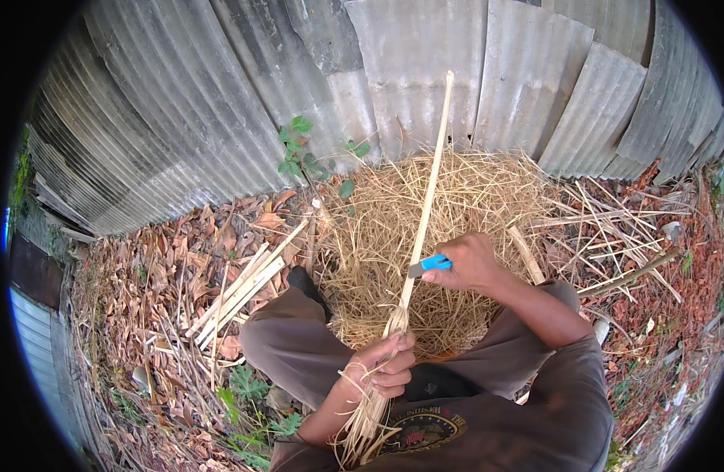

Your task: The person sits on the ground and uses a blue utility knife to shave and smooth long, thin sticks. They hold the sticks with one hand and scrape the blade along the length of the wood to remove fibers and create a smooth surface.

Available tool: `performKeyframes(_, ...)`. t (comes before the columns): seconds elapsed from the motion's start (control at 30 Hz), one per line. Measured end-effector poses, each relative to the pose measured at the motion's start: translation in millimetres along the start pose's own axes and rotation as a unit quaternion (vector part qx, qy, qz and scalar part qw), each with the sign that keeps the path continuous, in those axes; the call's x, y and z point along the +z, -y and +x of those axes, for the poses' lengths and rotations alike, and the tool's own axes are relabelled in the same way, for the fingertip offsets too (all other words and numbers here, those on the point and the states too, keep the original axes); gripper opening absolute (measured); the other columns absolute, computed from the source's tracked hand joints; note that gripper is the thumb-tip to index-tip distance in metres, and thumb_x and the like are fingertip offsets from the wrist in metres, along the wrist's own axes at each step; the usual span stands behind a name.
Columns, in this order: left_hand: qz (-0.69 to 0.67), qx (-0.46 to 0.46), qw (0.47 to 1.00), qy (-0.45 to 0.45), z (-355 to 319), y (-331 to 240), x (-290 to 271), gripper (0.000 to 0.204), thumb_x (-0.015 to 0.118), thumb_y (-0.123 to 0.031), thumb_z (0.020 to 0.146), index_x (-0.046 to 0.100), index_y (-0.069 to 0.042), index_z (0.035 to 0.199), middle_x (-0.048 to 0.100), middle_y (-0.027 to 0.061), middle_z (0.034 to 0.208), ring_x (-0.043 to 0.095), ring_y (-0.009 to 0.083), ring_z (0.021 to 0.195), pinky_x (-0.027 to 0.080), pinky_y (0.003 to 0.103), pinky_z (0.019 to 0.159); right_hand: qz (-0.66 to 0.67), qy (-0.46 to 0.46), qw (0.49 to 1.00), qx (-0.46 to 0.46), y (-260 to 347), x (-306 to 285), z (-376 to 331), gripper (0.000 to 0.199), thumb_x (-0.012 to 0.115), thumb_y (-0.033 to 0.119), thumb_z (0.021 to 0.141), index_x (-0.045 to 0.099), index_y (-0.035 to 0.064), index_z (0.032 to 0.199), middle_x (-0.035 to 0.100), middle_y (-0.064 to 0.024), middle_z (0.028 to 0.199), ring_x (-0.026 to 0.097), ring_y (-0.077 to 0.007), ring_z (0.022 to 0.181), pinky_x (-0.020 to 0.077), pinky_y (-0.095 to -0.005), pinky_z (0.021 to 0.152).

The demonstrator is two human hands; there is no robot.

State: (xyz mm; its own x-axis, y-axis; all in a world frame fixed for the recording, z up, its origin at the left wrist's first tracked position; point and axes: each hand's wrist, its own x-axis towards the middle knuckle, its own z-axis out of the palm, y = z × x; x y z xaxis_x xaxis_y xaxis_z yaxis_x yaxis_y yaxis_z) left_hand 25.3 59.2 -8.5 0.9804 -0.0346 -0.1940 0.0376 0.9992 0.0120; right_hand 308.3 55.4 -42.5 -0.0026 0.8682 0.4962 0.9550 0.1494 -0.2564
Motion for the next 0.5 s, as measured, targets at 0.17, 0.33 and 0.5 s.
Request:
performKeyframes(0.17, 0.002, -0.008, 1.0, 0.009, 11, 3, 7, 0.02, 0.034, -0.032, 0.104, 0.039, -0.014, 0.096, 0.032, -0.0042, 0.062, 0.03, 0.0041, 0.045, 0.026, 0.02, 0.039, -0.032, -0.054, 0.997, 0.043, -15, -16, 15, 0.07, 0.047, 0.075, 0.08, 0.051, 0.0127, 0.049, 0.043, -0.004, 0.039, 0.047, -0.0228, 0.033, 0.0369, -0.036, 0.036)
performKeyframes(0.33, 0.005, 0.007, 0.999, 0.031, 15, 1, 7, 0.021, 0.034, -0.031, 0.104, 0.039, -0.014, 0.094, 0.031, -0.0042, 0.061, 0.03, 0.0045, 0.045, 0.025, 0.02, 0.039, 0.009, -0.04, 0.999, -0.019, 9, -17, 7, 0.067, 0.05, 0.071, 0.081, 0.054, 0.0099, 0.052, 0.046, -0.0067, 0.041, 0.05, -0.0259, 0.037, 0.0382, -0.0378, 0.037)
performKeyframes(0.5, 0.012, -0.019, 1.0, -0.01, 8, 13, 16, 0.022, 0.034, -0.032, 0.104, 0.039, -0.013, 0.094, 0.031, -0.0039, 0.061, 0.03, 0.0046, 0.044, 0.024, 0.021, 0.039, -0.099, -0.064, 0.985, 0.123, -57, -24, 33, 0.071, 0.047, 0.076, 0.081, 0.055, 0.0131, 0.048, 0.045, -0.0028, 0.038, 0.044, -0.0182, 0.03, 0.035, -0.0304, 0.035)
